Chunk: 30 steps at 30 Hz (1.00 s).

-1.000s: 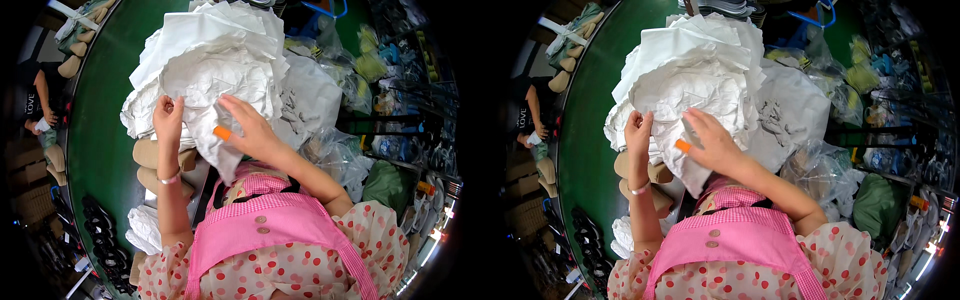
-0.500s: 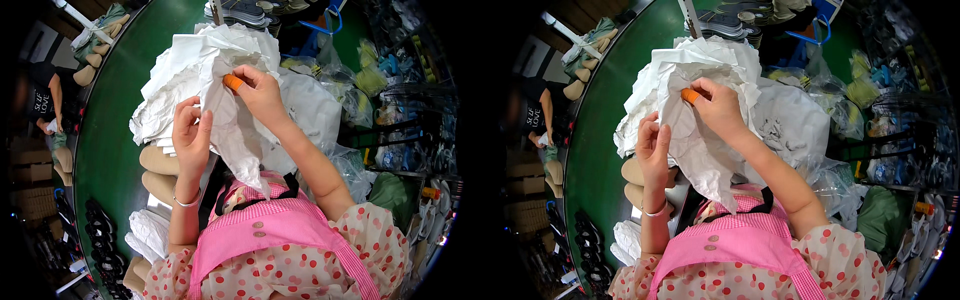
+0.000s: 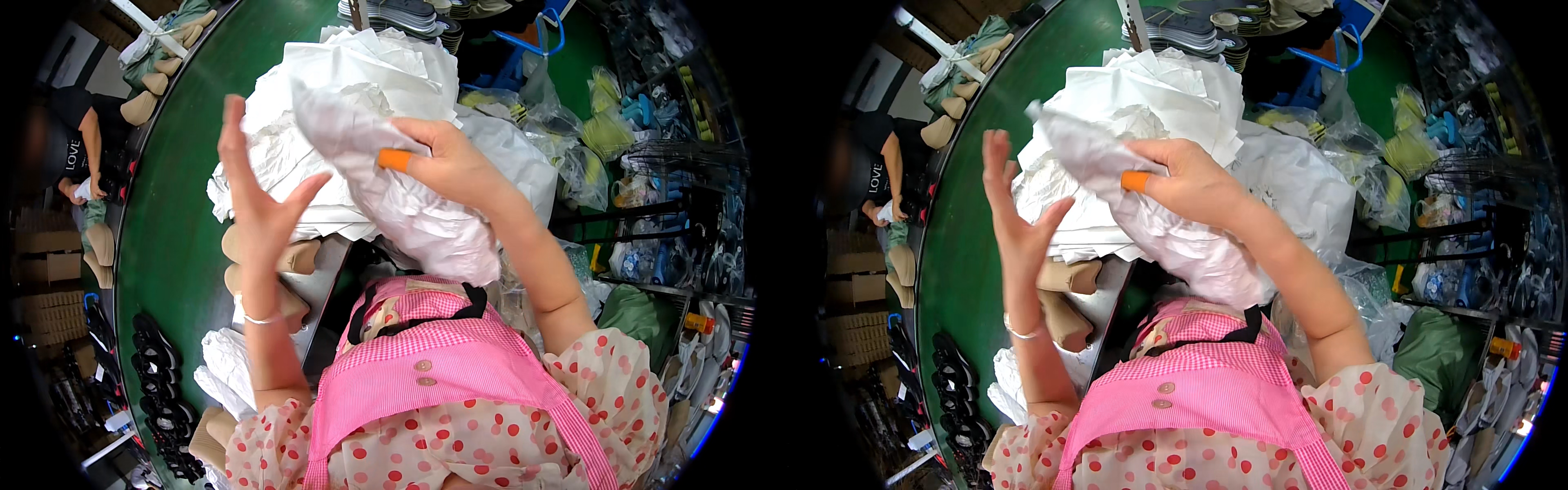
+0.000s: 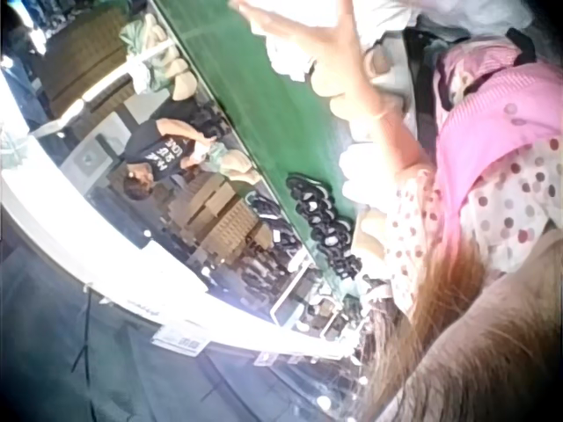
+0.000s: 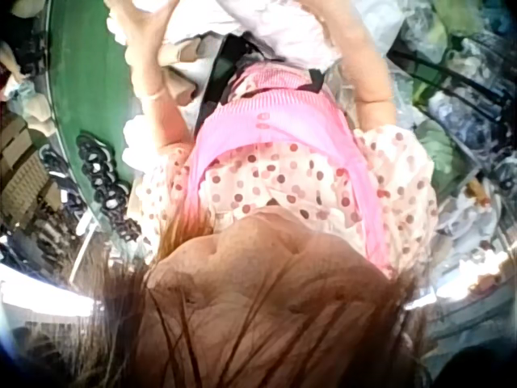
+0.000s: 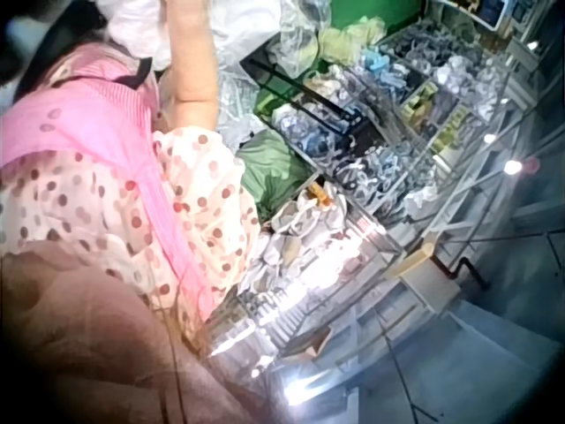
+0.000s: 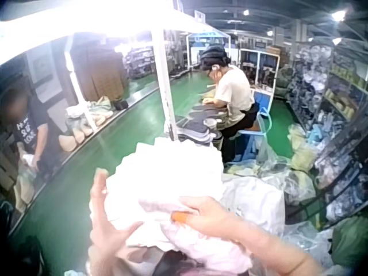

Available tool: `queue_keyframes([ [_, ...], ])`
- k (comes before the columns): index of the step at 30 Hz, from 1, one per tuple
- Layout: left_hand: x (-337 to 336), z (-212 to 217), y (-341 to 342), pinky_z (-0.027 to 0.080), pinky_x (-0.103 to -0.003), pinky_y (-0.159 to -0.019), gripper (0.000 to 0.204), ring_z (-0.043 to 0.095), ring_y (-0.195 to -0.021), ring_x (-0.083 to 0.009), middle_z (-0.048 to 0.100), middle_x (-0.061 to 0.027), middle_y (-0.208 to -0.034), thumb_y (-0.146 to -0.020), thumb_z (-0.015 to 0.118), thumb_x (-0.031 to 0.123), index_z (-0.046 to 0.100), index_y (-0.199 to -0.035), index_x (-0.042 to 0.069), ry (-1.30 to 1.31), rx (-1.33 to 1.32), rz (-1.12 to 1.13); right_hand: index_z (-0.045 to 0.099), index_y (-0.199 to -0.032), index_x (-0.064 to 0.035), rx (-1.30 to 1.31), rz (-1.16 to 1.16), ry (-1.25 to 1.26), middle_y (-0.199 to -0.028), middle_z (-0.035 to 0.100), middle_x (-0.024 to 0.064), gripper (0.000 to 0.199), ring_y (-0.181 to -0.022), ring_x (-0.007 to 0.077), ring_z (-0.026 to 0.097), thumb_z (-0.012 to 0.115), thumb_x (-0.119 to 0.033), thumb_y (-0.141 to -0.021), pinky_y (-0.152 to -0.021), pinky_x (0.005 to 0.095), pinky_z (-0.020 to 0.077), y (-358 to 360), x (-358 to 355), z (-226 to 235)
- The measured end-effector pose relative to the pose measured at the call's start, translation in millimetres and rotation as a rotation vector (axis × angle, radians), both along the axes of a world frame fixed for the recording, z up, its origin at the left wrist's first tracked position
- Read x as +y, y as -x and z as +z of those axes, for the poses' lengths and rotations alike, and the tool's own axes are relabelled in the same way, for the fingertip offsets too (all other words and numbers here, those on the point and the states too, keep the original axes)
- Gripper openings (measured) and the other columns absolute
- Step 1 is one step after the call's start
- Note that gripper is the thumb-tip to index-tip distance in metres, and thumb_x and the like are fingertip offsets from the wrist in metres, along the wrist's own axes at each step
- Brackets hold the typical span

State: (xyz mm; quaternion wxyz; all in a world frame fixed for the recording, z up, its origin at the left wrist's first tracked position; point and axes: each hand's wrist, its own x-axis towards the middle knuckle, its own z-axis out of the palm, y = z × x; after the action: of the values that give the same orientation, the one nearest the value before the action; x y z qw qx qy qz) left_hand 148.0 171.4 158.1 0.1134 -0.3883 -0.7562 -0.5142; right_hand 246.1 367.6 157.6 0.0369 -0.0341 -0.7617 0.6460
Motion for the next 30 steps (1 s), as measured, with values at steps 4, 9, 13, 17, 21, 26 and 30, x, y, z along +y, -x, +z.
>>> queue_keyframes([
  [4, -26, 17, 5, 0.026, -0.038, -0.106, 0.112, 0.038, -0.126, -0.0274, 0.040, -0.0142, -0.136, -0.054, 0.082, 0.020, 0.014, -0.143, 0.007, 0.086, -0.185, -0.343, 0.061, -0.112, -0.0061, 0.180, 0.393, -0.202, -0.091, 0.065, 0.0175, 0.038, -0.080, 0.0214, 0.062, 0.054, 0.001, -0.075, -0.074, 0.0300, 0.0468, -7, -1, 12],
  [9, -87, -5, -20, 0.047, -0.028, -0.079, 0.037, 0.060, -0.092, -0.0136, 0.065, -0.0083, -0.101, -0.069, 0.069, -0.004, 0.061, -0.105, 0.000, 0.331, -0.580, -0.372, 0.056, -0.120, -0.0126, 0.077, 0.510, -0.234, -0.095, 0.064, 0.0173, 0.046, -0.082, 0.0300, 0.062, 0.061, -0.010, -0.075, -0.074, 0.0329, 0.0470, -19, -13, 14],
  [13, -116, -8, -17, 0.048, -0.027, -0.076, 0.031, 0.060, -0.090, -0.0129, 0.065, -0.0069, -0.100, -0.074, 0.064, -0.008, 0.061, -0.105, -0.004, -0.050, -0.866, -0.141, 0.044, -0.131, -0.0140, -0.137, 0.621, -0.345, -0.103, 0.062, 0.0174, 0.065, -0.090, 0.0294, 0.062, 0.069, -0.032, -0.074, -0.079, 0.0321, 0.0461, -11, -14, 24],
  [17, -151, 13, 17, 0.047, -0.027, -0.079, 0.031, 0.059, -0.089, -0.0128, 0.063, -0.0064, -0.099, -0.075, 0.065, -0.003, 0.060, -0.106, -0.002, -0.065, -0.642, 0.201, 0.049, -0.128, -0.0121, -0.321, 0.351, 0.196, -0.108, 0.062, 0.0095, 0.057, -0.103, 0.0163, 0.057, 0.068, -0.030, -0.077, -0.089, 0.0321, 0.0438, 33, 5, 12],
  [21, -197, 29, 59, 0.043, -0.030, -0.091, 0.041, 0.054, -0.103, -0.0168, 0.054, -0.0091, -0.118, -0.082, 0.063, 0.007, 0.050, -0.120, -0.001, -0.360, -0.543, 0.447, 0.050, -0.125, -0.0100, 0.373, -0.398, -0.916, -0.109, 0.061, 0.0115, 0.056, -0.099, 0.0287, 0.058, 0.068, -0.026, -0.075, -0.086, 0.0358, 0.0459, 128, 30, -77],
  [26, -193, 45, 106, 0.045, -0.032, -0.093, 0.046, 0.052, -0.108, -0.0178, 0.050, -0.0110, -0.124, -0.087, 0.058, 0.007, 0.041, -0.128, 0.000, -0.574, -0.558, 0.314, 0.053, -0.122, -0.0184, -0.206, -0.159, -0.867, -0.103, 0.063, 0.0115, 0.045, -0.092, 0.0297, 0.059, 0.061, -0.015, -0.078, -0.077, 0.0386, 0.0481, 148, 24, -171],
  [30, -164, 52, 142, 0.046, -0.032, -0.092, 0.045, 0.053, -0.108, -0.0175, 0.050, -0.0119, -0.124, -0.089, 0.055, 0.008, 0.039, -0.130, 0.001, -0.663, -0.672, 0.148, 0.059, -0.114, -0.0167, 0.065, 0.266, -0.866, -0.091, 0.063, 0.0099, 0.041, -0.082, 0.0268, 0.061, 0.055, -0.005, -0.074, -0.068, 0.0383, 0.0497, 96, -74, -173],
])
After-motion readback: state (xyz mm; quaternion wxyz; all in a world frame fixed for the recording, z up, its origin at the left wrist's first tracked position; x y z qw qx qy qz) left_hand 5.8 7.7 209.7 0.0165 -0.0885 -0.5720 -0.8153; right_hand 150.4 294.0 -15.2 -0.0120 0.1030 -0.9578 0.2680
